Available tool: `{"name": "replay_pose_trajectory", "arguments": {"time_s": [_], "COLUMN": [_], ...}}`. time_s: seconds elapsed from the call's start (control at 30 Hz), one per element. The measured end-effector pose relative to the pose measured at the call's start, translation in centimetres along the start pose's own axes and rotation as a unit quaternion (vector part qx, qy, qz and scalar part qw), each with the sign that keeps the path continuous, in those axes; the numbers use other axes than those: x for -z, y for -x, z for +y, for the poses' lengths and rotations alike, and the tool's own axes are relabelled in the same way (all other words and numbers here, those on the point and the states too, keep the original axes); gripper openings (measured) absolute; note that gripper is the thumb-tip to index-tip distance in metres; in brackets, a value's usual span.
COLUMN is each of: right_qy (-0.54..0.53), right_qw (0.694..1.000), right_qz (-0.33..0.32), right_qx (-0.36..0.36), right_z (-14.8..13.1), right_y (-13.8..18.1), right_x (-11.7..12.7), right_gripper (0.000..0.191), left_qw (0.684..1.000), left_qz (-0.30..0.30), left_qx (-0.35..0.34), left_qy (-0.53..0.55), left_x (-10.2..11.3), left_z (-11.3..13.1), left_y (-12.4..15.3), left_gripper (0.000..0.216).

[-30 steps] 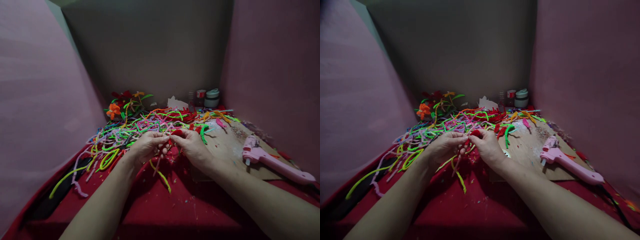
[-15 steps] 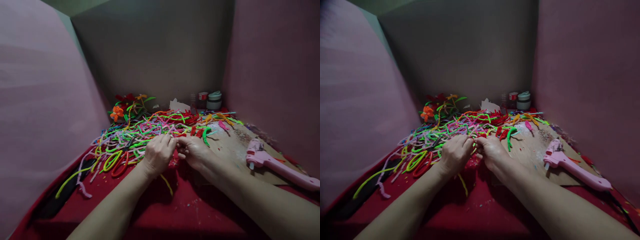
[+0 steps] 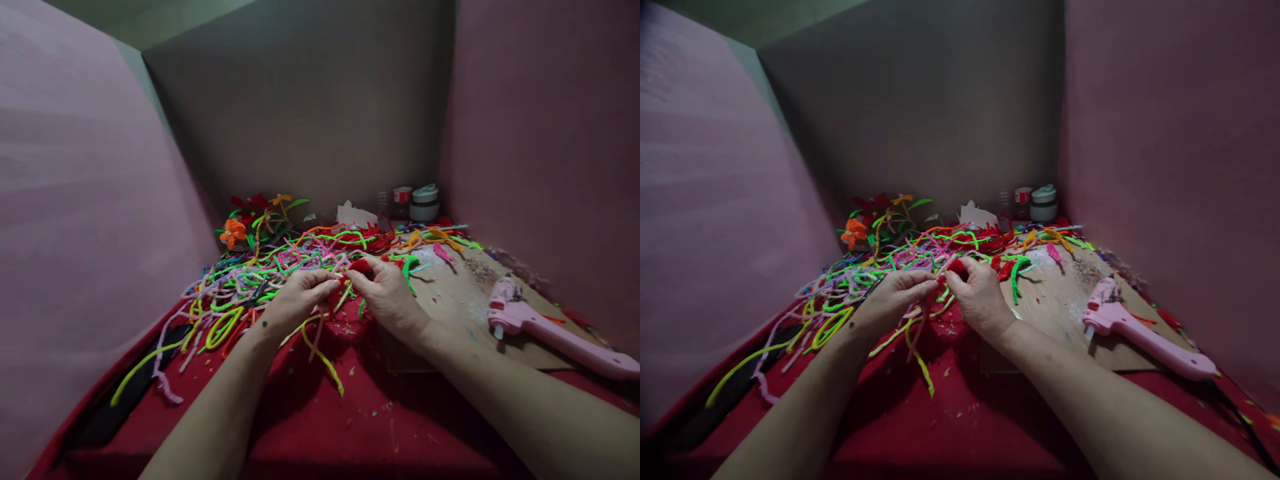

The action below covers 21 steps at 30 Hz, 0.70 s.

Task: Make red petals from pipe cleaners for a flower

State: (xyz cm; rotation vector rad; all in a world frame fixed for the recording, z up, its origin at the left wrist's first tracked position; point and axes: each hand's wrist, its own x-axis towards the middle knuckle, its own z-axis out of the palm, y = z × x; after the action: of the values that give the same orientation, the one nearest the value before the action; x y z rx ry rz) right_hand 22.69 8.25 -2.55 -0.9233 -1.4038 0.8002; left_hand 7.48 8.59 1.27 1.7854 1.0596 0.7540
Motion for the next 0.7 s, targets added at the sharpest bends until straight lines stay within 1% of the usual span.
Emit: {"name": "replay_pose_trajectory", "arguments": {"time_s": [0.1,0.17,0.27,0.37,0.4,0.43,0.47,0.5,0.53,0.57,0.6,0.63,0.67,0.7], "right_qy": [0.018,0.017,-0.009,-0.047,-0.049,-0.045,-0.039,-0.034,-0.034,-0.043,-0.062,-0.088,-0.114,-0.135], "right_qw": [1.0,1.0,1.0,0.998,0.997,0.998,0.998,0.998,0.997,0.995,0.993,0.989,0.985,0.98], "right_qz": [0.012,0.019,0.009,-0.018,-0.017,-0.008,0.005,0.021,0.035,0.045,0.051,0.053,0.053,0.053], "right_qx": [0.007,0.002,-0.02,-0.048,-0.051,-0.051,-0.051,-0.054,-0.06,-0.072,-0.088,-0.105,-0.122,-0.137], "right_z": [0.3,0.2,-0.2,-0.5,-0.5,-0.4,-0.2,-0.1,0.1,0.3,0.5,0.6,0.7,0.8], "right_y": [-0.1,-0.1,0.0,0.1,0.1,0.2,0.2,0.3,0.3,0.3,0.3,0.3,0.2,0.2], "right_x": [0.0,0.1,0.2,0.1,0.1,0.1,0.0,-0.1,-0.1,-0.2,-0.2,-0.3,-0.3,-0.3], "right_gripper": [0.013,0.013,0.012,0.014,0.014,0.015,0.015,0.015,0.015,0.015,0.015,0.016,0.017,0.017], "left_qw": [0.999,0.998,0.999,0.999,0.999,0.997,0.988,0.968,0.938,0.902,0.869,0.845,0.829,0.82], "left_qz": [-0.009,-0.004,0.021,0.019,0.028,0.053,0.09,0.131,0.166,0.186,0.191,0.182,0.169,0.156], "left_qx": [0.015,0.015,0.016,0.026,0.015,-0.009,-0.041,-0.079,-0.116,-0.148,-0.17,-0.185,-0.196,-0.203], "left_qy": [0.045,0.054,0.038,0.023,-0.003,-0.05,-0.117,-0.198,-0.283,-0.36,-0.423,-0.468,-0.496,-0.511], "left_x": [-0.4,-0.7,-0.8,-1.0,-1.2,-1.5,-1.8,-2.2,-2.5,-2.8,-3.0,-3.1,-3.1,-3.1], "left_z": [-0.2,-0.3,-0.5,-0.6,-0.8,-1.0,-1.2,-1.6,-1.9,-2.3,-2.7,-3.0,-3.2,-3.4], "left_y": [0.0,0.0,-0.2,-0.2,-0.1,-0.1,0.0,0.0,0.1,0.1,0.1,0.1,0.1,0.1], "left_gripper": [0.026,0.023,0.019,0.018,0.018,0.016,0.015,0.015,0.014,0.015,0.016,0.018,0.02,0.022]}}
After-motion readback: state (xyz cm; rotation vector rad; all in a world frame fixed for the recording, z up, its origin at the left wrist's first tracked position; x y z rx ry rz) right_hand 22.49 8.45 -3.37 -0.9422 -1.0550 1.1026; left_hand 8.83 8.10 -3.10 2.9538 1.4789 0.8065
